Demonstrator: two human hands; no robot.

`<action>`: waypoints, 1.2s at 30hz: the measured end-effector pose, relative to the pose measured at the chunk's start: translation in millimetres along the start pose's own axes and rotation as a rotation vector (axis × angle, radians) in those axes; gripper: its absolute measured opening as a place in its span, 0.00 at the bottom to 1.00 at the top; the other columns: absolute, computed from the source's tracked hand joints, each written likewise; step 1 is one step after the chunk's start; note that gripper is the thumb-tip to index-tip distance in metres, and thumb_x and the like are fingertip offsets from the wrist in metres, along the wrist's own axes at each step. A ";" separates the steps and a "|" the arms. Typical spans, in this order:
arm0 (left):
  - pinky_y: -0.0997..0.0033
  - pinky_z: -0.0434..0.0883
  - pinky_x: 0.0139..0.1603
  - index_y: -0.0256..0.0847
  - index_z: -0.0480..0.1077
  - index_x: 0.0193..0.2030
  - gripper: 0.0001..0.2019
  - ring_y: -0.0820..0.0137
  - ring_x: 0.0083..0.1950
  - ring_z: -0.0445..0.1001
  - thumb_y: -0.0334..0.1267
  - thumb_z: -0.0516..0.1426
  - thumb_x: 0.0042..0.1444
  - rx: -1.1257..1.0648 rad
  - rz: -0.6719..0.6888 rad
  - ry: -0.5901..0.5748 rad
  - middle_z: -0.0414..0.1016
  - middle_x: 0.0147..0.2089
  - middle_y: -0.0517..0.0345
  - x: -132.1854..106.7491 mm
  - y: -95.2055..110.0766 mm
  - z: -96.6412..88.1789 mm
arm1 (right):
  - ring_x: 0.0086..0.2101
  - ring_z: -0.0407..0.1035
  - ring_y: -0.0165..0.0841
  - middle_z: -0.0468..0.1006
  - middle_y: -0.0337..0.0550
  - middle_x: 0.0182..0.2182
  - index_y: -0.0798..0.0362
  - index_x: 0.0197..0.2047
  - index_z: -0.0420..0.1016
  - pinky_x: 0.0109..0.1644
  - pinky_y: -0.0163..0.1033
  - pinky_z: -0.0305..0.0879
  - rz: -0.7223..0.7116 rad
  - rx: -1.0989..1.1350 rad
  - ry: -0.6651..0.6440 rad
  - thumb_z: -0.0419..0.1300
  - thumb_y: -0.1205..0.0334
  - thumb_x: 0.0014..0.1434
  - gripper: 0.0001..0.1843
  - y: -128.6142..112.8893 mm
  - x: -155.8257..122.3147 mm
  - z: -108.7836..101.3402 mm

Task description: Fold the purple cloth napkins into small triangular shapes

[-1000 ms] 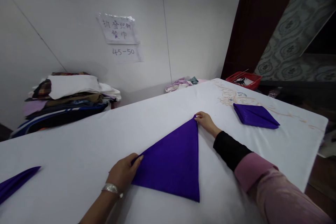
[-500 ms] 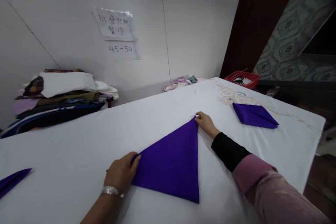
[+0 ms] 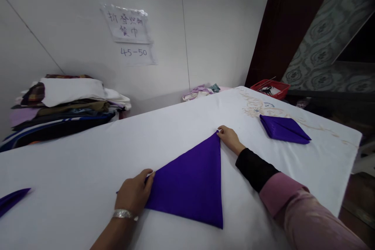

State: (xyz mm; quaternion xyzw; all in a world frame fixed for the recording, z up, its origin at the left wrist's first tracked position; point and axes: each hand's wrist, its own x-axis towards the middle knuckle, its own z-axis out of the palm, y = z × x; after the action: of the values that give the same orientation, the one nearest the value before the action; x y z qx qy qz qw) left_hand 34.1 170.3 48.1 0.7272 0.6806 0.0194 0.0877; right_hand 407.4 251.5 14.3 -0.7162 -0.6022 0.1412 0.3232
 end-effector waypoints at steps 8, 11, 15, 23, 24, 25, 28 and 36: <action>0.62 0.66 0.39 0.42 0.70 0.48 0.21 0.58 0.39 0.75 0.48 0.43 0.58 0.018 0.065 0.102 0.79 0.36 0.52 2.3 -9.0 9.8 | 0.32 0.65 0.34 0.75 0.44 0.31 0.52 0.40 0.74 0.32 0.36 0.52 0.014 -0.147 -0.019 0.57 0.63 0.52 0.11 -7.2 0.7 -2.7; 0.60 0.65 0.45 0.39 0.71 0.45 0.18 0.59 0.42 0.74 0.45 0.45 0.58 0.010 0.149 0.222 0.77 0.41 0.50 3.4 -11.8 12.6 | 0.33 0.66 0.34 0.75 0.45 0.33 0.52 0.36 0.75 0.33 0.36 0.53 0.012 -0.189 -0.035 0.57 0.62 0.53 0.08 -9.7 1.1 -4.0; 0.56 0.64 0.48 0.39 0.70 0.45 0.16 0.60 0.46 0.72 0.45 0.47 0.59 -0.035 0.370 0.456 0.76 0.43 0.50 -13.5 8.9 12.7 | 0.34 0.66 0.33 0.76 0.44 0.33 0.53 0.36 0.74 0.33 0.35 0.53 0.016 -0.229 -0.045 0.56 0.62 0.54 0.08 -11.8 1.1 -5.4; 0.54 0.60 0.55 0.46 0.66 0.52 0.22 0.62 0.49 0.69 0.48 0.59 0.51 -0.125 0.899 0.305 0.72 0.50 0.57 -80.5 90.1 26.2 | 0.34 0.66 0.32 0.75 0.41 0.35 0.52 0.34 0.72 0.33 0.34 0.53 -0.020 -0.285 -0.035 0.53 0.64 0.55 0.07 -11.5 -1.6 -5.9; 0.55 0.61 0.54 0.46 0.66 0.50 0.20 0.63 0.48 0.69 0.45 0.59 0.51 -0.135 0.895 0.283 0.73 0.49 0.58 -81.9 93.0 31.2 | 0.34 0.66 0.32 0.75 0.41 0.35 0.52 0.34 0.72 0.33 0.34 0.53 -0.026 -0.290 -0.029 0.52 0.64 0.56 0.07 -11.4 -2.0 -5.7; 0.57 0.61 0.54 0.46 0.67 0.48 0.16 0.64 0.47 0.69 0.41 0.59 0.52 -0.145 0.880 0.272 0.73 0.47 0.59 -81.7 94.3 36.6 | 0.34 0.66 0.32 0.75 0.42 0.35 0.52 0.34 0.72 0.33 0.34 0.53 -0.030 -0.294 -0.023 0.52 0.65 0.56 0.07 -11.3 -2.4 -5.5; 0.60 0.61 0.52 0.44 0.70 0.40 0.08 0.67 0.41 0.69 0.31 0.56 0.54 -0.160 0.850 0.289 0.73 0.39 0.61 -77.0 91.8 50.6 | 0.35 0.66 0.32 0.74 0.43 0.36 0.52 0.34 0.71 0.34 0.34 0.54 -0.033 -0.308 -0.008 0.51 0.65 0.56 0.08 -10.9 -2.5 -5.3; 0.60 0.61 0.50 0.42 0.72 0.38 0.10 0.66 0.42 0.68 0.26 0.51 0.57 0.022 0.750 0.380 0.74 0.40 0.56 -59.4 42.2 33.3 | 0.34 0.67 0.33 0.75 0.44 0.35 0.53 0.37 0.71 0.34 0.34 0.54 -0.031 -0.319 -0.047 0.51 0.67 0.55 0.09 -10.6 -15.2 -12.5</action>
State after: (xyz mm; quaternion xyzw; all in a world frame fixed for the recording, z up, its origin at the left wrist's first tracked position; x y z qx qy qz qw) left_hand 76.3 105.4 27.3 0.9089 0.3730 0.1765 -0.0602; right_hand 403.0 234.0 27.6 -0.7455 -0.6353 0.0555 0.1935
